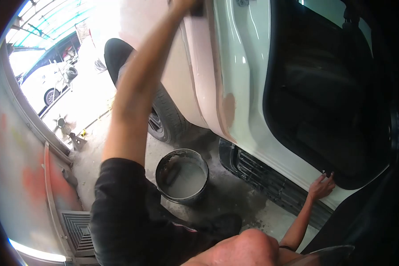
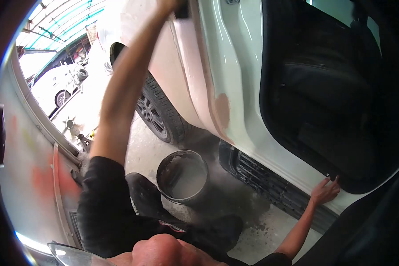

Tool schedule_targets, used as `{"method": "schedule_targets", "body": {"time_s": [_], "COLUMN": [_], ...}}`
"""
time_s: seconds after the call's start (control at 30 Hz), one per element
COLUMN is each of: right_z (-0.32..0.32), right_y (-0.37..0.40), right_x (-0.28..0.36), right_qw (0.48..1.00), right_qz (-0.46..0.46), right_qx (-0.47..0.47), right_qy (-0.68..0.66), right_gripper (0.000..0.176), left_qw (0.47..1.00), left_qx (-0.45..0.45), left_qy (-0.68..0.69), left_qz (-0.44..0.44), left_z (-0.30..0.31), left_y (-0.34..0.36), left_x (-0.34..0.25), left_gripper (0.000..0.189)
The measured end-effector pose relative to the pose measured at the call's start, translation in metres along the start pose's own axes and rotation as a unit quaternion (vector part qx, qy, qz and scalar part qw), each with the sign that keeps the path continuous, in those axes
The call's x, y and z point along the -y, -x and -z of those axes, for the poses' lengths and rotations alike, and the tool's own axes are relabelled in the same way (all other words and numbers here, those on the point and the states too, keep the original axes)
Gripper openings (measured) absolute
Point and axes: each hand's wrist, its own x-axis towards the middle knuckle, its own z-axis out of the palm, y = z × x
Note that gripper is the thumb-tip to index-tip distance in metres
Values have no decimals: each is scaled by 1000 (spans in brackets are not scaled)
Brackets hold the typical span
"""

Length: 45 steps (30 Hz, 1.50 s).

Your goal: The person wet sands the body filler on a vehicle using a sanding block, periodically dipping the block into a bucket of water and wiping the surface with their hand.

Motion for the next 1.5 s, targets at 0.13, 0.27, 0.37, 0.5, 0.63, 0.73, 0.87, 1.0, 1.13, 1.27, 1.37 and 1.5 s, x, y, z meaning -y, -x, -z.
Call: {"method": "schedule_targets", "body": {"time_s": [0.13, 0.27, 0.37, 0.5, 0.63, 0.73, 0.87, 1.0, 1.13, 1.27, 1.37, 1.5], "right_z": [7, 14, 4, 3, 11, 6, 3, 9, 15, 13, 2, 6], "right_y": [4, -2, -5, 2, 4, -3, -1, 1, -1, -4, -2, -15], "right_x": [2, 14, 7, 4, 9, 9, 2, 7, 14, 12, 17, 143], "right_qw": [1000, 1000, 1000, 1000, 1000, 1000, 999, 1000, 1000, 999, 996, 936], "right_qz": [3, -16, -2, -8, -4, 5, 20, 3, -22, -9, 27, 177], "right_qx": [-6, 12, -1, 10, 7, -10, -30, -24, 0, 18, -79, -129], "right_qy": [2, 3, -1, -1, 4, -6, -17, -19, 8, 28, 39, -274], "right_gripper": [47, 47, 47, 47, 47, 47, 47, 47, 53, 58, 58, 43], "left_qw": [988, 983, 996, 994, 984, 984, 988, 986, 991, 974, 946, 901], "left_qx": [-55, -66, 13, -24, -16, -54, 105, -52, 81, 183, 265, 325], "left_qy": [60, 87, 91, 76, 78, 83, 101, 48, 90, 124, 111, 178], "left_qz": [-134, -146, 10, -78, -156, -148, 45, -152, -53, 50, 148, 224], "left_z": [-19, -19, 6, -14, -4, -26, 23, -17, 19, 76, 121, 157], "left_y": [199, 128, 27, 82, 177, 81, 1, 120, 247, 308, 377, 464], "left_x": [27, 38, 12, 43, 39, 60, -3, 42, 46, 58, 82, 117], "left_gripper": [58, 59, 54, 58, 60, 62, 55, 59, 65, 64, 64, 62]}}
